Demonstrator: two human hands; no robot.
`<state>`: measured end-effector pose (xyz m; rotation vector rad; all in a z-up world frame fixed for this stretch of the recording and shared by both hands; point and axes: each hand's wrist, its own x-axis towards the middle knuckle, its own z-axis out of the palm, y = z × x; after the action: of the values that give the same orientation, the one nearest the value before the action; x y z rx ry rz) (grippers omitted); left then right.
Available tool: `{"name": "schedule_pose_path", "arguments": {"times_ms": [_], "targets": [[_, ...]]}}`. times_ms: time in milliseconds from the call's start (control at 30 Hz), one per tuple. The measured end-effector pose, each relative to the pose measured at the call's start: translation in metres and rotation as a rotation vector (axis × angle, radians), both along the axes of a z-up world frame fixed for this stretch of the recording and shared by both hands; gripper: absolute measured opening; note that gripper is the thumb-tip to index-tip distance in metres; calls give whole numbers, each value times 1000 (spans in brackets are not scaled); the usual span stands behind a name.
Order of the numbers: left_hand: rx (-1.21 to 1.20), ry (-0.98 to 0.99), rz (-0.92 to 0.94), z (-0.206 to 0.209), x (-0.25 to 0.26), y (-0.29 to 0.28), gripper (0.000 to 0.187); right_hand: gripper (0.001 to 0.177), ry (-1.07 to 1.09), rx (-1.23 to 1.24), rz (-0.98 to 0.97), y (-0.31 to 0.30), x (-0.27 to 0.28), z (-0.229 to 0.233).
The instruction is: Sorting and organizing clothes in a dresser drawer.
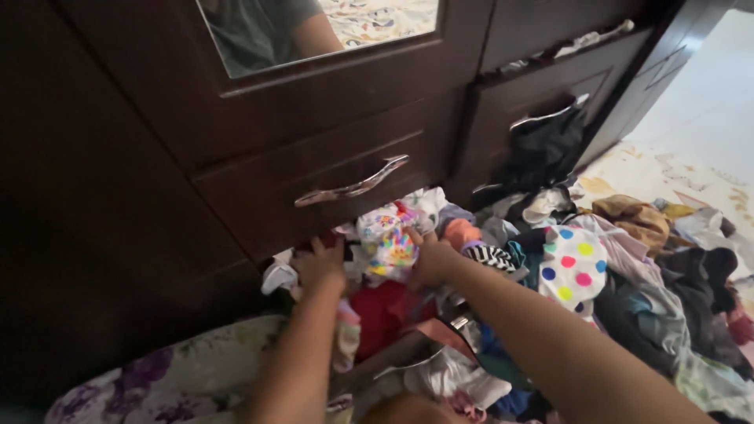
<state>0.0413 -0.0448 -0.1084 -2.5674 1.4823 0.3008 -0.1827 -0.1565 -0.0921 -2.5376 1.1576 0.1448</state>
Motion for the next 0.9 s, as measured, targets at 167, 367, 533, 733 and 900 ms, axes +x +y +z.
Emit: {"name": "schedule_pose_path", "arguments": {"times_ms": [167, 367, 533, 733, 900], "targets": [[-690, 179, 393, -80, 6, -25, 54, 125, -56, -28, -10, 0, 1, -7], [-367, 71, -35, 57, -50, 53, 66, 89, -212, -148, 115, -20, -21, -47], [-622, 185, -103, 79, -77, 71, 62, 56, -314, -113, 66, 17, -85, 52], [-909, 201, -462, 146, -156, 61, 61, 54, -589, -427, 140, 41, -196, 103], [-1123, 328, -644, 196, -253, 13, 60, 54, -477, -703, -148, 40, -296, 166]]}}
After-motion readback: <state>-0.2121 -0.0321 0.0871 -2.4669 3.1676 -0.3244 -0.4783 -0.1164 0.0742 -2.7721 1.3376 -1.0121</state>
